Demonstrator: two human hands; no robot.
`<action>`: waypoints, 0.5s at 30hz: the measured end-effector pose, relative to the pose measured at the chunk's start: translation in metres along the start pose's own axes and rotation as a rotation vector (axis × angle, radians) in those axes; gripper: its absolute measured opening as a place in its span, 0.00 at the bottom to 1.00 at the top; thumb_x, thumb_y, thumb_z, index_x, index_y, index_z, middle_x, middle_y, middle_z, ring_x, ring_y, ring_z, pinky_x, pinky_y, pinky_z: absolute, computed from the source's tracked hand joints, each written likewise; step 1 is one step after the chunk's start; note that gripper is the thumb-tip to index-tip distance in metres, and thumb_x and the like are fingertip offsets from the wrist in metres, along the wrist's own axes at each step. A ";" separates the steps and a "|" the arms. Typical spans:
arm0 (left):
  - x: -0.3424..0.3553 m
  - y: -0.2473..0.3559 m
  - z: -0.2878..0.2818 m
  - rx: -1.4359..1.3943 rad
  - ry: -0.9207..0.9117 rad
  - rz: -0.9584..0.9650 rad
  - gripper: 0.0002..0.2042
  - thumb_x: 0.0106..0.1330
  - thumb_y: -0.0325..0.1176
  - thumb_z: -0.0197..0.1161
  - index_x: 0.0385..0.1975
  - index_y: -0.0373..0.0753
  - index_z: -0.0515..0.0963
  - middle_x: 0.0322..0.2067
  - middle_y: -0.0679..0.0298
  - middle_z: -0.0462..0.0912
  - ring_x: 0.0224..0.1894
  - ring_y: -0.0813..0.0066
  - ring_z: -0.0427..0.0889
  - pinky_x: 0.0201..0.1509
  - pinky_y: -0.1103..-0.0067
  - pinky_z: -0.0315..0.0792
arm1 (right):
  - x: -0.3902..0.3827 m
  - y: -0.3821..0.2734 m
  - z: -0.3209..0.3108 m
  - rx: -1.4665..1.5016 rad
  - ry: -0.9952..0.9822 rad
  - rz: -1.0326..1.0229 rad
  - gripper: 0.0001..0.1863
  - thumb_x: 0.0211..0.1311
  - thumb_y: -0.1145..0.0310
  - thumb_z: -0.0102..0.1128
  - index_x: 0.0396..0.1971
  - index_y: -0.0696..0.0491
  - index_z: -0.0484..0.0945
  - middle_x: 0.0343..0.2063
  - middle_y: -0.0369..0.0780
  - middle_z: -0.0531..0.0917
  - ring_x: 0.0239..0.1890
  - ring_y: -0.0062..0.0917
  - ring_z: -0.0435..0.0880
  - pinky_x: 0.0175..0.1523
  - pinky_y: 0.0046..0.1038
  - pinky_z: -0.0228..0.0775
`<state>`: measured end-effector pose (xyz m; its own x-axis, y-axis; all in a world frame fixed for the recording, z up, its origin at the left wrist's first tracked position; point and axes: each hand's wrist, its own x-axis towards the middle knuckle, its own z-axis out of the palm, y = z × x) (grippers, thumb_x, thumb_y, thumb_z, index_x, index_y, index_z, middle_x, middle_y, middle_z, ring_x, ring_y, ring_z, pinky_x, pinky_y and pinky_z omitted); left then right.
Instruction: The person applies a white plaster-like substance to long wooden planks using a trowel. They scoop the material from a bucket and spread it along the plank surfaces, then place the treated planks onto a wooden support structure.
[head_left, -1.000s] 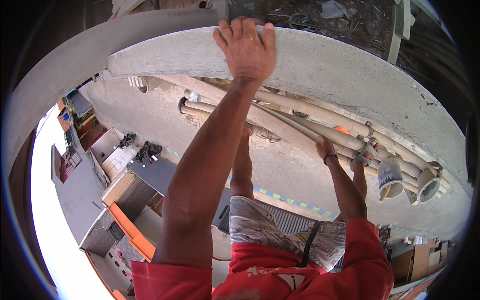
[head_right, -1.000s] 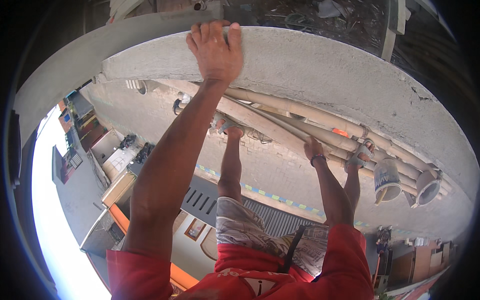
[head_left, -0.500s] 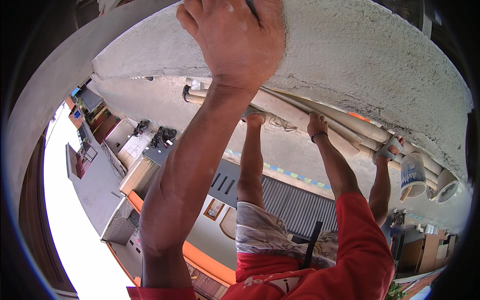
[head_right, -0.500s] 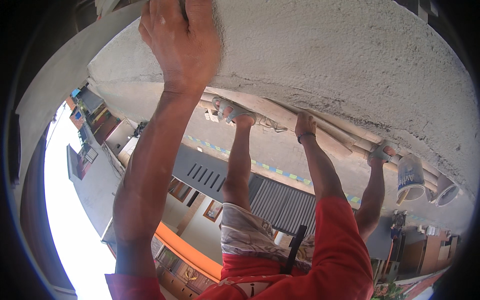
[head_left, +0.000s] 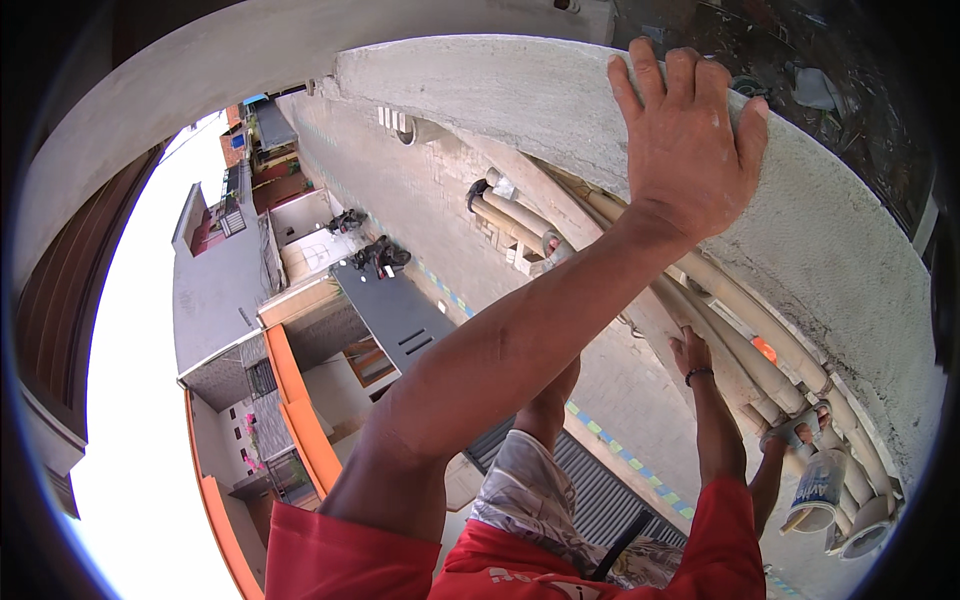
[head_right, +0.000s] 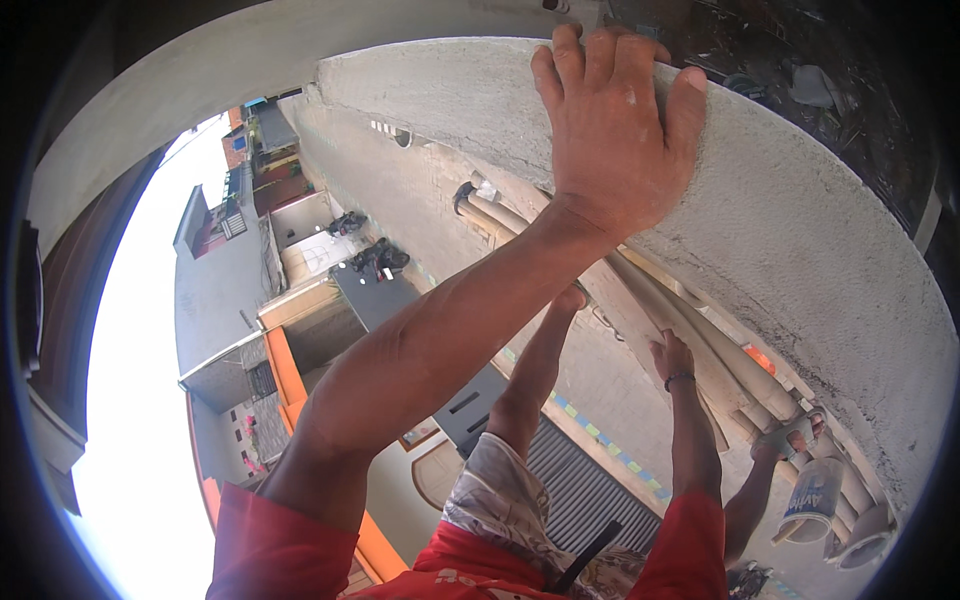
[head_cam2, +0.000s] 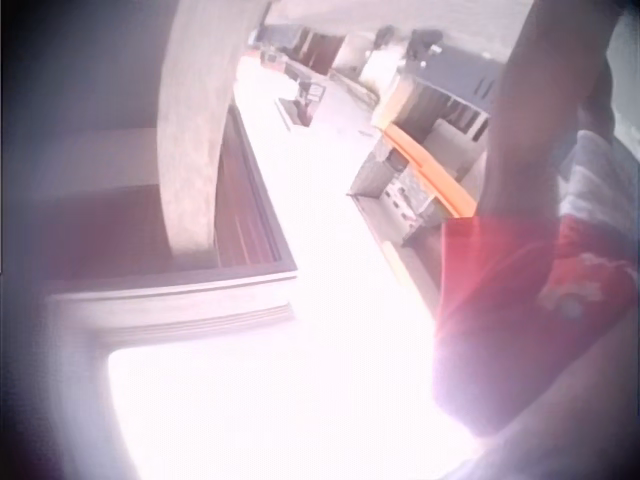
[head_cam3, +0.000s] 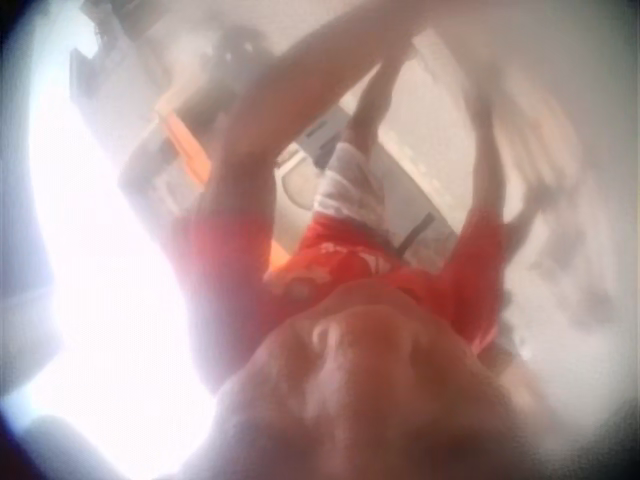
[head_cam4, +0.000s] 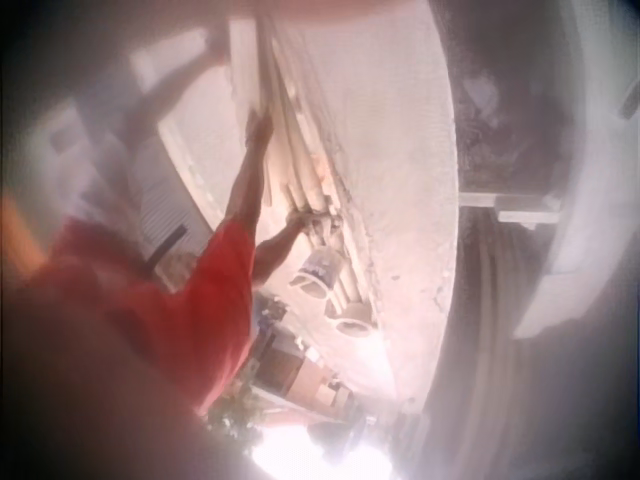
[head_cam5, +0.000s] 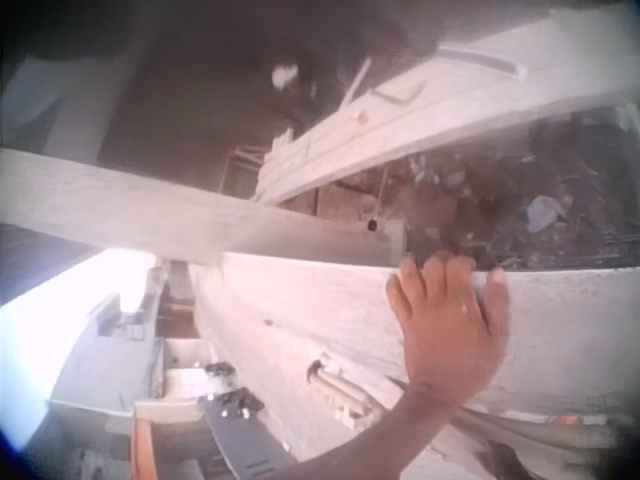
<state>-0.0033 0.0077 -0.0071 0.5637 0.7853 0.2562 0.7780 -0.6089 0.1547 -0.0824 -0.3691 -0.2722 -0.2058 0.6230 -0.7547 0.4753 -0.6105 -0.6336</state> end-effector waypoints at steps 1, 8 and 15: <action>0.001 0.001 0.001 -0.010 -0.004 -0.009 0.19 0.67 0.44 0.50 0.40 0.30 0.73 0.42 0.46 0.69 0.55 0.41 0.60 0.61 0.47 0.46 | -0.003 -0.004 -0.006 -0.017 0.022 -0.012 0.20 0.57 0.54 0.60 0.43 0.53 0.71 0.33 0.52 0.82 0.38 0.46 0.82 0.43 0.44 0.74; 0.003 0.010 -0.003 -0.052 -0.033 -0.081 0.19 0.65 0.43 0.52 0.40 0.29 0.73 0.43 0.46 0.68 0.57 0.41 0.59 0.62 0.45 0.45 | -0.033 -0.030 -0.029 -0.123 0.066 -0.055 0.21 0.61 0.51 0.56 0.36 0.55 0.69 0.27 0.53 0.82 0.32 0.49 0.83 0.37 0.46 0.74; 0.001 0.008 -0.005 -0.064 -0.057 -0.128 0.19 0.64 0.44 0.54 0.41 0.30 0.73 0.44 0.48 0.68 0.58 0.42 0.57 0.63 0.45 0.45 | -0.070 -0.082 -0.081 -0.103 -0.025 -0.090 0.24 0.60 0.50 0.56 0.37 0.59 0.70 0.24 0.58 0.80 0.31 0.52 0.82 0.35 0.48 0.75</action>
<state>0.0024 0.0029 -0.0005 0.4776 0.8608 0.1759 0.8262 -0.5081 0.2435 -0.0374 -0.3228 -0.1530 -0.2721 0.6596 -0.7006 0.5393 -0.4985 -0.6787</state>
